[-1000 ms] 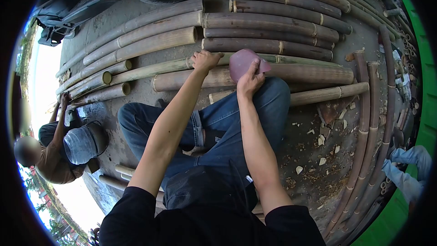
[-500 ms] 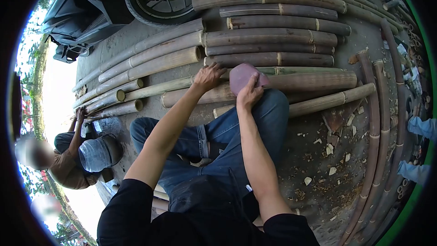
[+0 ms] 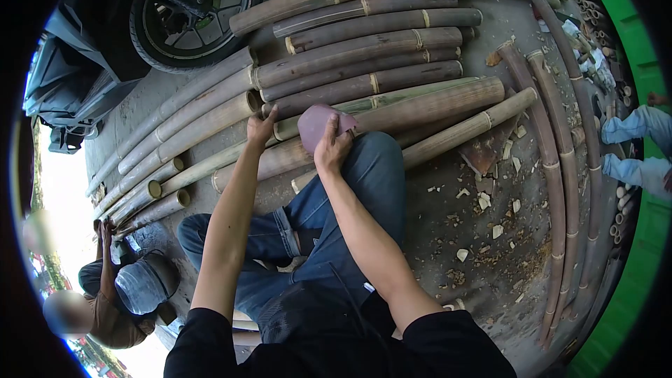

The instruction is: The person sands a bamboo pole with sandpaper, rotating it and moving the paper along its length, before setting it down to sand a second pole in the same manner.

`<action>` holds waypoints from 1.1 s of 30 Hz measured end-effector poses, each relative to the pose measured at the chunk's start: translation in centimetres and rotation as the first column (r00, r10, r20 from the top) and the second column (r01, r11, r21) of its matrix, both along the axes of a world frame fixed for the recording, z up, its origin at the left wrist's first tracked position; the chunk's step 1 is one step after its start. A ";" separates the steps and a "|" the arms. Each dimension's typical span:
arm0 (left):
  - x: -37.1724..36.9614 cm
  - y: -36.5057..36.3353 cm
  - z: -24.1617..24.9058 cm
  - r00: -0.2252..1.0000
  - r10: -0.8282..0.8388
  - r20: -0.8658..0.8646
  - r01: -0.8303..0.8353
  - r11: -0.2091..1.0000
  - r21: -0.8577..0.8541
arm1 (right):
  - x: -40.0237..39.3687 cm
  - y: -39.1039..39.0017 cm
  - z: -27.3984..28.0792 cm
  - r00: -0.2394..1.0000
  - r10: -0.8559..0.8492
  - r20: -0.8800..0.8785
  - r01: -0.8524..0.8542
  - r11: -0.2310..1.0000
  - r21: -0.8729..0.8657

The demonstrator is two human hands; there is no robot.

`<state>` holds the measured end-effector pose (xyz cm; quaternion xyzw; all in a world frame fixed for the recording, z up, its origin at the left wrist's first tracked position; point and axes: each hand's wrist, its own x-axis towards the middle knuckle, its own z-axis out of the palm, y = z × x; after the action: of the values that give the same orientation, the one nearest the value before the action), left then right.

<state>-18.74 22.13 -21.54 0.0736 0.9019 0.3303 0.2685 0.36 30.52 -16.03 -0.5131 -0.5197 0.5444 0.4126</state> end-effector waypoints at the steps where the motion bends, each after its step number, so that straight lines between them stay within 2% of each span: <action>1: 0.1 0.3 1.1 0.994 0.080 0.076 -0.083 0.996 0.031 | -0.2 0.0 -0.1 1.000 -0.013 0.020 0.012 0.998 0.063; 3: -0.4 0.4 1.3 0.982 0.149 0.113 -0.168 0.969 0.183 | -0.2 0.0 -0.1 1.000 -0.014 0.005 0.014 0.998 0.056; 5: -0.2 1.3 2.8 0.978 0.205 0.036 -0.203 0.895 0.396 | -0.2 0.3 -0.3 0.999 -0.035 0.039 0.035 0.999 -0.016; 6: 0.0 1.9 4.1 0.970 0.209 0.128 -0.243 0.746 0.621 | 0.2 0.4 0.4 0.998 0.023 0.064 -0.017 0.995 -0.097; 7: 0.1 2.1 5.6 0.959 0.224 0.174 -0.283 0.726 0.627 | 0.2 0.6 0.2 0.998 0.023 0.063 -0.017 0.995 -0.096; 10: 1.2 2.5 11.0 0.965 0.205 0.165 -0.261 0.671 0.694 | -0.2 0.1 -1.2 0.998 0.063 0.026 -0.060 0.992 -0.109; 12: 4.5 3.1 16.5 0.976 0.205 -0.075 -0.033 0.480 0.877 | -1.0 0.1 -1.5 0.974 0.040 -0.221 -0.082 0.979 -0.186; 13: 5.4 2.7 18.6 0.942 0.268 -0.200 0.057 0.462 0.885 | -1.0 0.2 -1.4 0.971 0.056 -0.231 -0.099 0.979 -0.180; 14: 6.2 2.1 20.9 0.889 0.329 -0.317 0.146 0.453 0.879 | -0.6 0.6 -1.2 0.904 -0.029 -0.427 -0.176 0.885 -0.431; 15: 7.3 0.7 24.3 0.864 0.372 -0.341 0.144 0.466 0.873 | 0.0 1.1 -0.9 0.807 -0.165 -0.567 -0.294 0.720 -0.628; 16: 7.0 -0.9 26.1 0.711 0.447 -0.543 0.309 0.495 0.812 | 0.6 1.6 -0.6 0.752 -0.218 -0.622 -0.344 0.676 -0.652; 17: 7.5 -2.6 28.9 0.657 0.537 -0.529 0.288 0.470 0.834 | 1.1 2.0 -1.5 0.679 -0.229 -0.697 -0.416 0.662 -0.623; 18: 7.9 -4.6 32.0 0.675 0.603 -0.425 0.225 0.381 0.897 | 1.6 2.2 0.3 0.636 -0.241 -0.733 -0.459 0.645 -0.611; 19: 7.0 -7.4 33.6 0.603 0.660 -0.448 0.325 0.309 0.894 | 1.9 2.2 1.1 0.585 -0.237 -0.775 -0.524 0.619 -0.585; 20: 6.6 -10.1 35.9 0.482 0.745 -0.461 0.326 0.335 0.884 | 1.8 2.3 0.9 0.582 -0.241 -0.777 -0.536 0.604 -0.589; 21: 6.6 -12.9 38.3 0.400 0.777 -0.485 0.290 0.395 0.872 | 1.7 2.0 0.6 0.586 -0.156 -0.795 -0.554 0.638 -0.534; 22: 7.1 -14.7 40.9 0.300 0.840 -0.452 0.269 0.380 0.885 | 1.6 1.6 0.8 0.659 -0.066 -0.749 -0.537 0.655 -0.531; 23: 7.2 -17.0 43.1 0.260 0.874 -0.410 0.273 0.341 0.900 | 1.2 0.9 1.5 0.735 -0.044 -0.676 -0.487 0.660 -0.573; 24: 7.4 -19.1 45.0 0.211 0.881 -0.423 0.282 0.359 0.889 | 0.9 0.2 1.9 0.779 -0.020 -0.627 -0.460 0.661 -0.593; 25: 7.5 -21.9 46.7 0.259 0.860 -0.440 0.336 0.347 0.876 | 0.9 -0.3 2.0 0.822 0.005 -0.570 -0.426 0.670 -0.608; 27: 8.6 -24.0 49.3 0.143 0.862 -0.487 0.343 0.418 0.841 | 0.7 -1.2 1.0 0.829 0.059 -0.555 -0.441 0.681 -0.585; 31: 9.1 -26.8 51.0 0.128 0.831 -0.541 0.381 0.462 0.801 | 0.6 -1.9 0.0 0.861 0.211 -0.462 -0.451 0.735 -0.506; 33: 8.0 -26.2 50.9 0.009 0.761 -0.648 0.464 0.571 0.677 | 0.7 -2.3 -0.5 0.867 0.288 -0.407 -0.465 0.762 -0.450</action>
<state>-10.78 -4.04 29.41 0.2673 0.5496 0.5680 -0.5513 1.06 28.26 -16.52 -0.3974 -0.3684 0.8136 0.2106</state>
